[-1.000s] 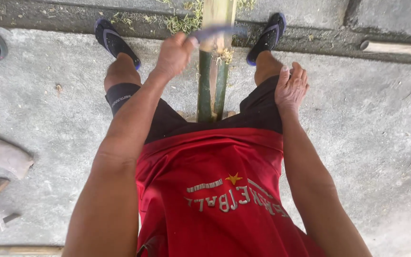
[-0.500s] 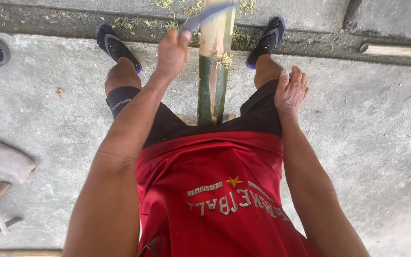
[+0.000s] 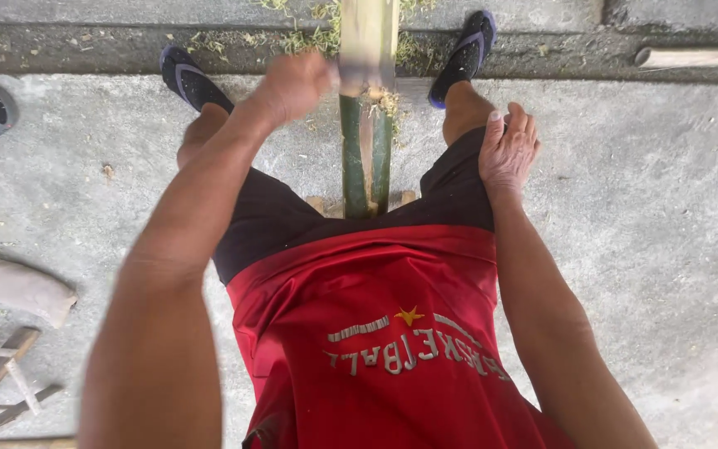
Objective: The recorder is shaving a large bamboo stalk with a curved knife.
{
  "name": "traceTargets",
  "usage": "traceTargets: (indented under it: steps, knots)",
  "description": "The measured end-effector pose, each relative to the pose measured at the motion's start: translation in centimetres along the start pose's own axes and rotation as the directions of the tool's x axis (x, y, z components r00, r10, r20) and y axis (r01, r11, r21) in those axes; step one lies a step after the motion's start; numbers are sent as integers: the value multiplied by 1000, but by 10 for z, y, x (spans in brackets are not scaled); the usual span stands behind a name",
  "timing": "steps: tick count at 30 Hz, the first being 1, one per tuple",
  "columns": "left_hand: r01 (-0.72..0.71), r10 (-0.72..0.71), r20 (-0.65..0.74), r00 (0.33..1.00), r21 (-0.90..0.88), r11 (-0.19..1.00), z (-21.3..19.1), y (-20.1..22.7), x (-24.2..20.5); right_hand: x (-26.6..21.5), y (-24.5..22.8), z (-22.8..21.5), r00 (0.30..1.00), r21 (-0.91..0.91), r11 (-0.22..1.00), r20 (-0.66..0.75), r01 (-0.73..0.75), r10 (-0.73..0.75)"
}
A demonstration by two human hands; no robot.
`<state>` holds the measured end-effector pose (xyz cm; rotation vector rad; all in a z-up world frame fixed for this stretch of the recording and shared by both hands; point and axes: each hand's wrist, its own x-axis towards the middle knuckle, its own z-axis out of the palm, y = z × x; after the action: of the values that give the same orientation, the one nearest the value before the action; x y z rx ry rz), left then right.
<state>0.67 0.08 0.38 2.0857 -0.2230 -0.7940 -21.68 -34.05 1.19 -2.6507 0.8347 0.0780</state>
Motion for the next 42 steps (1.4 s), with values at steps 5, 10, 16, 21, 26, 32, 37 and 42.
traceTargets:
  steps: [5,10,16,21,26,32,37,42]
  knots:
    - [-49,39,97,995,101,994,-2,19,-15,5,0,3,1000,16,1000,-12,23,-23]
    - [184,-171,356,919,-2,983,2,25,-24,2,0,-1,999,22,999,-35,31,-30]
    - [-170,149,214,965,86,982,16,5,-15,0,-2,-4,1000,3,1000,14,-8,8]
    - [194,-179,88,980,-215,957,18,20,-20,3,4,0,1000,-9,1000,8,0,0]
    - [92,-75,100,992,-176,980,21,-3,-16,6,-1,3,1000,-5,1000,-8,26,-26]
    - [-43,57,129,990,-106,993,16,-6,-22,8,1,6,996,19,997,-37,76,-75]
    - [70,-143,-103,984,-517,853,11,-6,-21,6,0,5,999,4,999,-18,52,-52]
    - [12,-36,-69,997,-323,946,29,-22,-12,5,-4,0,999,-15,999,14,33,-33]
